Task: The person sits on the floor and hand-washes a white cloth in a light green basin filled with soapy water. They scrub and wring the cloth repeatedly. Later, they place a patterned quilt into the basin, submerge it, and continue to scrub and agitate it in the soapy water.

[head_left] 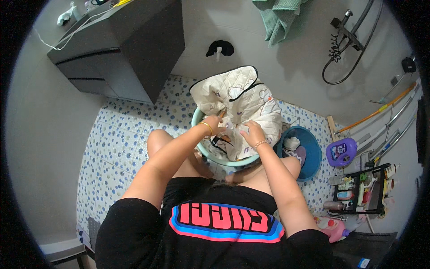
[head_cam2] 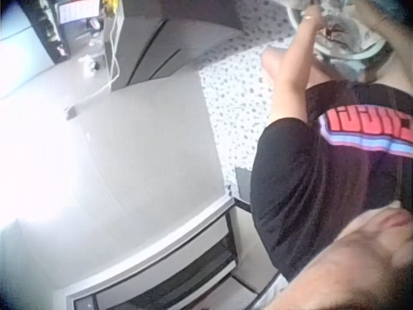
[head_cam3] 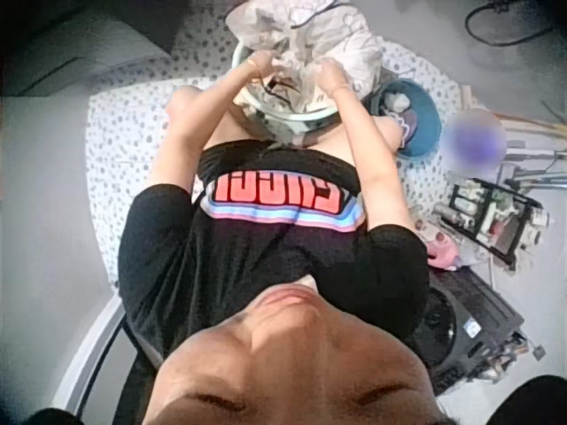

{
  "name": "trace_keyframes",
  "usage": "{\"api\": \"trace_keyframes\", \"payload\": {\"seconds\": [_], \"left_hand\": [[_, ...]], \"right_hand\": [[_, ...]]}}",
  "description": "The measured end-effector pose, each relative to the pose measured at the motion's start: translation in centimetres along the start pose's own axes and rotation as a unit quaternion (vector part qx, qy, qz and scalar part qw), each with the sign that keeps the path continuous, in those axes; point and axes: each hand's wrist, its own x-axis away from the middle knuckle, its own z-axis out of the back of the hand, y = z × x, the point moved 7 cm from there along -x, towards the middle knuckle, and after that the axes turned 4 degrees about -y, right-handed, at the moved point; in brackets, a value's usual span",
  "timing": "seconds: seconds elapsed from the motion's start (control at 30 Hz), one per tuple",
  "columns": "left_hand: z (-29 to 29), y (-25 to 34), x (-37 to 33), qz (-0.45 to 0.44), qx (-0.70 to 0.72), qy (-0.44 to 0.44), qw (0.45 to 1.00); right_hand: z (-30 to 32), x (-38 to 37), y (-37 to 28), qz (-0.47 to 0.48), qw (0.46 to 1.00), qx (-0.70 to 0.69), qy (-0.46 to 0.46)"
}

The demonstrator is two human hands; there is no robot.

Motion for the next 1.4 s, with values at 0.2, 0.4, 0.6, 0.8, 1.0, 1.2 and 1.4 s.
{"api": "trace_keyframes", "payload": {"seconds": [0.2,0.4,0.6,0.8,1.0,1.2,1.4], "left_hand": [[3.4,0.5,2.4,0.0,-0.027,0.022,0.999],[4.8,1.7,3.2,0.012,-0.009,0.022,1.0],[3.6,-3.0,3.4,0.198,0.123,0.122,0.965],[2.7,-9.2,1.7,0.323,0.277,0.168,0.89],[3.2,-12.9,-3.7,0.249,0.4,0.188,0.862],[2.4,-8.3,-8.6,-0.069,0.432,0.098,0.894],[-1.9,-3.4,-6.5,-0.146,0.083,-0.005,0.986]], "right_hand": [[2.8,2.7,-3.2,-0.034,0.999,0.018,0.008],[4.6,3.9,-1.8,-0.041,0.998,0.035,0.02],[5.4,4.8,-1.7,-0.048,0.998,0.042,0.018],[3.2,4.3,-1.0,-0.029,0.998,0.048,-0.008],[1.7,-0.6,-4.5,0.042,0.996,0.062,-0.04],[0.8,-10.6,-9.8,0.217,0.971,0.097,0.025],[-6.1,-18.2,-7.2,0.227,0.873,0.382,-0.201]]}}
